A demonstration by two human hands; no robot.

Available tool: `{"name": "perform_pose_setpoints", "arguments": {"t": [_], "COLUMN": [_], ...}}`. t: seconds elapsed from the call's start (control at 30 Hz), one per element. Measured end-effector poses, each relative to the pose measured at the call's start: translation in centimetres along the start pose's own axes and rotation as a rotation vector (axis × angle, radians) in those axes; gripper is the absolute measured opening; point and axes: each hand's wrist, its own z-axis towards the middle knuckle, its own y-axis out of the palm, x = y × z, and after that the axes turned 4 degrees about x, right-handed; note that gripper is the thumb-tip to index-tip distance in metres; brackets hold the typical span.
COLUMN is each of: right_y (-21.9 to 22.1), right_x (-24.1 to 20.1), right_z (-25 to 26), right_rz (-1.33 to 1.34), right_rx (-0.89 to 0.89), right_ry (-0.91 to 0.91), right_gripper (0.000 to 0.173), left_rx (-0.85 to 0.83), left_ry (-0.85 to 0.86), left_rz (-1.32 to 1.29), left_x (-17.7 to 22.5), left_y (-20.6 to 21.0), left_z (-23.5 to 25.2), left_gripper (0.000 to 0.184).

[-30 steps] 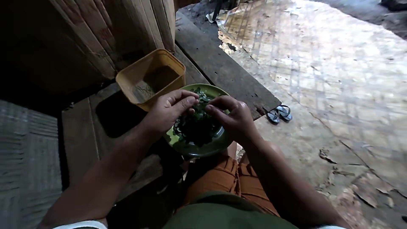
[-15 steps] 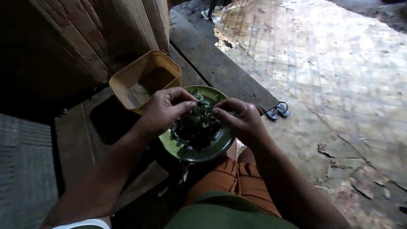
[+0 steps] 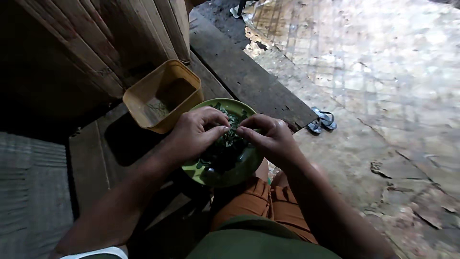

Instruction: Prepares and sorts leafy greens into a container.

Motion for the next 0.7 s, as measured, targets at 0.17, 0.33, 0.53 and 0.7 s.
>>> {"name": "perform_pose_setpoints", "arguments": {"t": [0.17,0.33,0.53,0.7], "right_y": [-0.1,-0.2,-0.3,0.5], "right_x": [0.1,0.2,0.0,0.2], "right_z": [0.1,0.1,0.1,0.4], "right_rz": [0.014,0.009,0.008,-0.066], "right_rx": [0.014,0.004,-0.004,-0.010], "right_ry": [-0.005,-0.003,-0.013,-0.130], "right_gripper": [0.009,0.009,0.009,0.016], "left_rx": [-0.058,-0.050,-0.001,0.050], "left_ry": [-0.077,-0.013,-0.025,-0.008], "left_rz": [0.123,0.114,0.169,0.149], "left_x": [1.2,1.1,1.0,0.8], "left_y": [-0.7,0.1,0.5,0.5], "left_z": [-0.2,-0.1,0.0,-0.3], "left_gripper": [0.030,0.015,0.009,0.008]}}
